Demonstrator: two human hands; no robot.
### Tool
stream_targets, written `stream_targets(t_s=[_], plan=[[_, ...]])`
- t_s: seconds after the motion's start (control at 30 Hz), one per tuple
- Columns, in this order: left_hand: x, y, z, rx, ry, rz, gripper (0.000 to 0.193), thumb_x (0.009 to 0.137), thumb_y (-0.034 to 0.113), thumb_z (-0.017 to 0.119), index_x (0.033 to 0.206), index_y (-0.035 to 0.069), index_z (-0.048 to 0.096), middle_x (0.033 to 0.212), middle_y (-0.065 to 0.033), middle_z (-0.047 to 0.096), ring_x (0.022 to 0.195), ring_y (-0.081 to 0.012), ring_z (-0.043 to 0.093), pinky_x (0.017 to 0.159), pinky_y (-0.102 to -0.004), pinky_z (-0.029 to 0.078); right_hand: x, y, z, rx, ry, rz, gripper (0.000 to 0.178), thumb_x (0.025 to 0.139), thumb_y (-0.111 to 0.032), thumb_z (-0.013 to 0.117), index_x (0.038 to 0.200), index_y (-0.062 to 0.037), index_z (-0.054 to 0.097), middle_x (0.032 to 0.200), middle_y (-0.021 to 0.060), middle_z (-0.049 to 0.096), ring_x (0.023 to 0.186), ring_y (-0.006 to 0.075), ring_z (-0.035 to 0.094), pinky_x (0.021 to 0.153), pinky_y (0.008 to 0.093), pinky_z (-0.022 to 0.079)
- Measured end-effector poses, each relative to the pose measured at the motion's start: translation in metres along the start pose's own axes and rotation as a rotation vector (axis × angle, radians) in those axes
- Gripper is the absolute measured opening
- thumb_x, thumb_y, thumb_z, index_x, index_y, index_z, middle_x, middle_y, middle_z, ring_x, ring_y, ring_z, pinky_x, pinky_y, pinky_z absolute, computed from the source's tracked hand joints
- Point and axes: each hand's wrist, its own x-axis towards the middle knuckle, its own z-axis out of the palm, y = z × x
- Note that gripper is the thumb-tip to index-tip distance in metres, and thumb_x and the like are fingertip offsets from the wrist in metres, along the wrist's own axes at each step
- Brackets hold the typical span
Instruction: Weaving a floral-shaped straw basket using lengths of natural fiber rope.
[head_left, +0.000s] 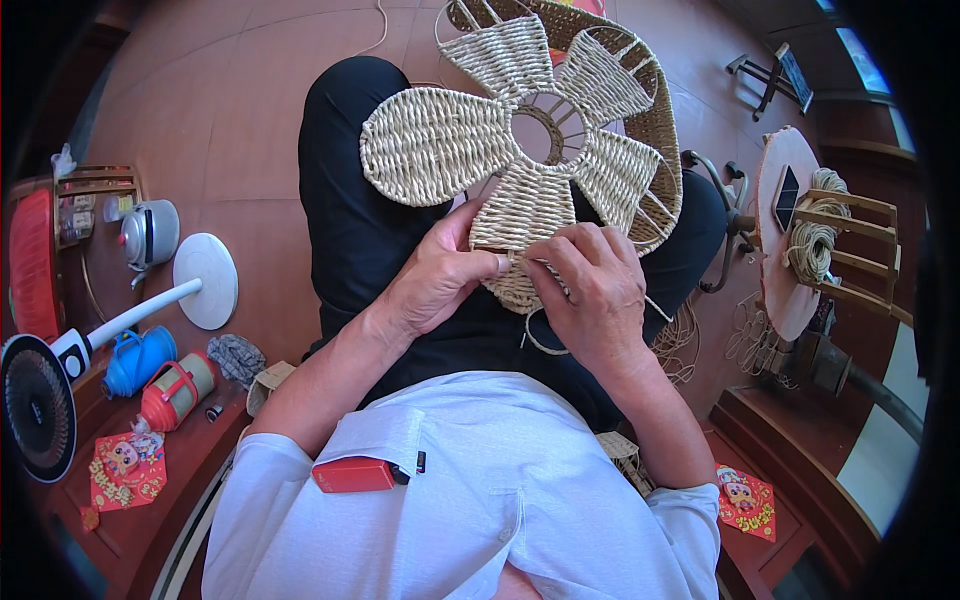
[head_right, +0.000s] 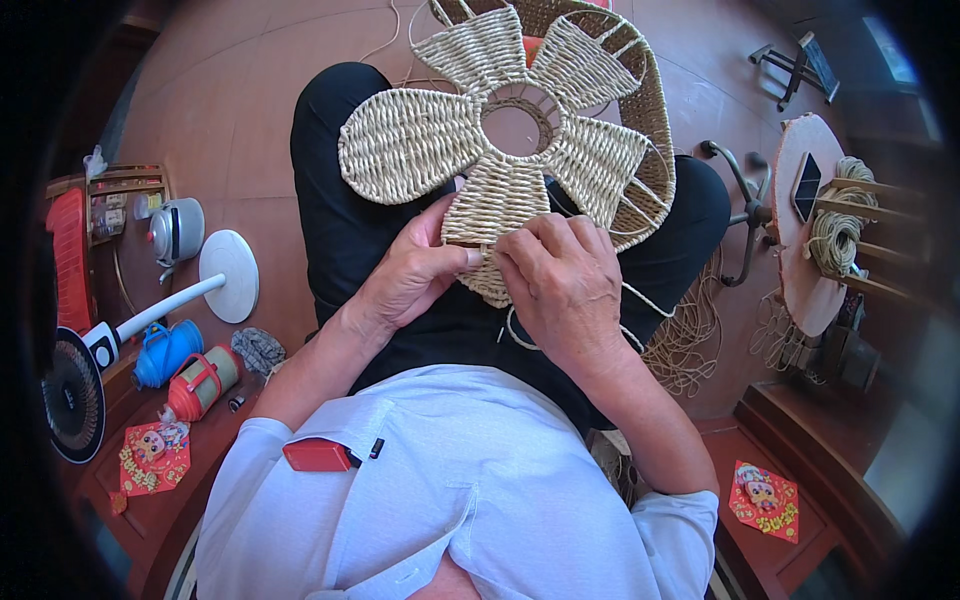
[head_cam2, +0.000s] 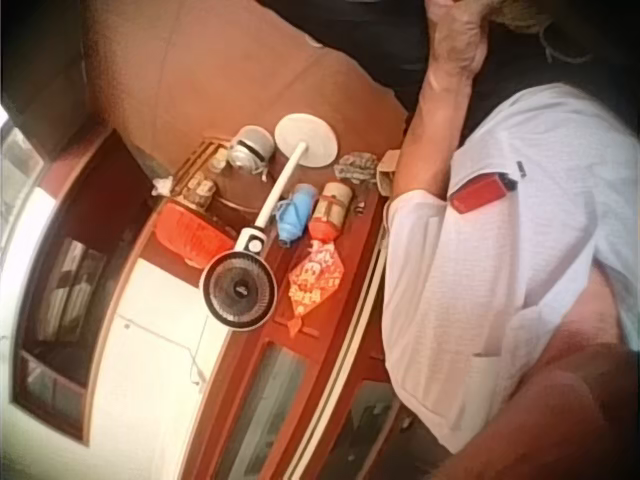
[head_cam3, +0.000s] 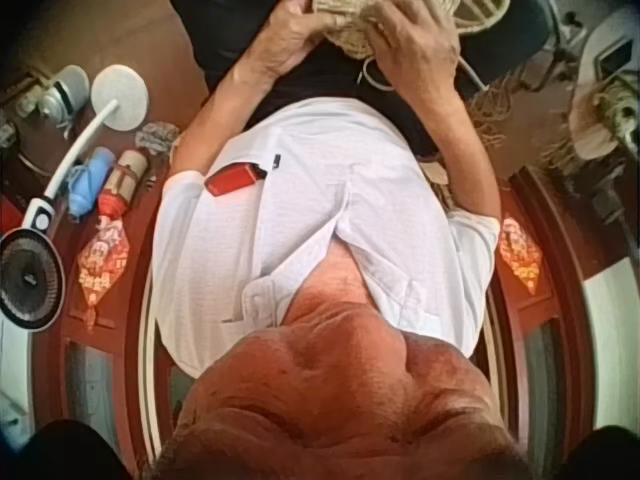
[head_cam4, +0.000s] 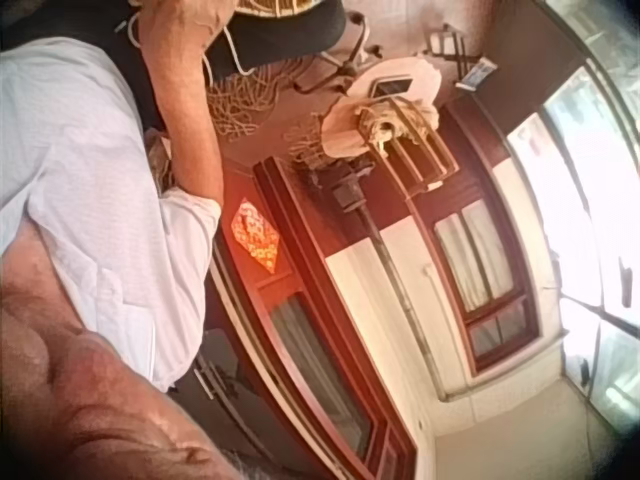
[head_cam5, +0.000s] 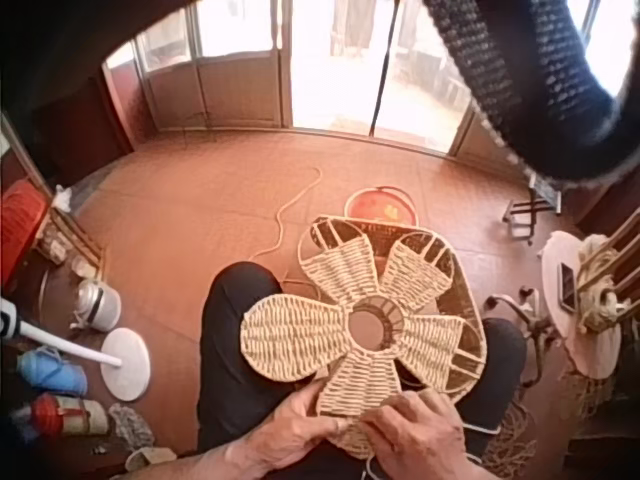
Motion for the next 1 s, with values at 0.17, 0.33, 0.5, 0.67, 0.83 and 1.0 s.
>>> stream_targets(t_s=[0.17, 0.33, 0.5, 0.67, 0.83, 1.0], plan=[[-0.002, -0.003, -0.003, 0.003, -0.002, 0.015, 0.073, 0.096, -0.007, 0.069, 0.163, 0.000, 0.042, 0.150, -0.0105, 0.063, 0.139, -0.0196, 0.063, 0.122, -0.0394, 0.049, 0.003, -0.001, 0.003, 0.003, -0.024, 0.004, 0.013, 0.089, -0.014, 0.081, 0.100, -0.0111, 0.073, 0.097, 0.0060, 0.065, 0.093, 0.0278, 0.062, 0.084, 0.0434, 0.050], [0.001, -0.003, -0.004, 0.011, -0.014, 0.033, 0.072, 0.096, -0.007, 0.069, 0.163, 0.000, 0.042, 0.149, -0.0106, 0.063, 0.139, -0.0194, 0.063, 0.122, -0.0400, 0.050, 0.007, 0.001, 0.012, 0.004, -0.026, 0.012, 0.014, 0.086, -0.012, 0.079, 0.095, -0.0086, 0.069, 0.095, 0.0081, 0.063, 0.090, 0.0296, 0.062, 0.082, 0.0441, 0.050], [-0.020, 0.012, 0.013, 0.306, 0.169, 0.126, 0.065, 0.098, -0.001, 0.074, 0.158, 0.000, 0.049, 0.144, -0.0091, 0.065, 0.134, -0.0165, 0.064, 0.114, -0.0344, 0.052, 0.014, -0.006, 0.011, 0.040, 0.032, 0.004, 0.015, 0.083, -0.008, 0.079, 0.093, -0.0067, 0.068, 0.093, 0.0089, 0.062, 0.086, 0.0307, 0.062, 0.078, 0.0439, 0.050], [-0.057, 0.025, 0.029, 1.072, 0.274, 0.359, 0.034, 0.106, 0.006, 0.071, 0.139, 0.000, 0.065, 0.119, -0.0061, 0.072, 0.106, -0.0139, 0.069, 0.092, -0.0292, 0.056, 0.029, -0.035, -0.011, 0.487, 0.080, 0.040, 0.018, 0.080, -0.003, 0.083, 0.091, -0.0029, 0.069, 0.086, 0.0070, 0.063, 0.072, 0.0214, 0.063, 0.063, 0.0359, 0.049], [-0.067, 0.052, 0.041, 0.680, 0.031, 0.475, 0.017, 0.113, 0.014, 0.068, 0.122, 0.000, 0.071, 0.095, -0.0032, 0.071, 0.083, -0.0082, 0.066, 0.075, -0.0250, 0.054, 0.040, -0.057, -0.032, 1.040, -0.091, 0.391, 0.015, 0.102, -0.015, 0.079, 0.106, -0.0018, 0.073, 0.095, 0.0014, 0.067, 0.074, 0.0067, 0.058, 0.063, 0.0284, 0.048], [-0.071, 0.077, 0.036, 0.649, 0.041, 0.543, 0.031, 0.119, 0.027, 0.057, 0.129, 0.001, 0.071, 0.093, -0.0030, 0.070, 0.081, -0.0069, 0.064, 0.073, -0.0220, 0.053, 0.030, -0.044, -0.030, 1.155, -0.219, 0.385, 0.024, 0.110, -0.023, 0.072, 0.110, 0.0010, 0.075, 0.096, 0.0032, 0.069, 0.082, 0.0080, 0.062, 0.070, 0.0253, 0.050]])
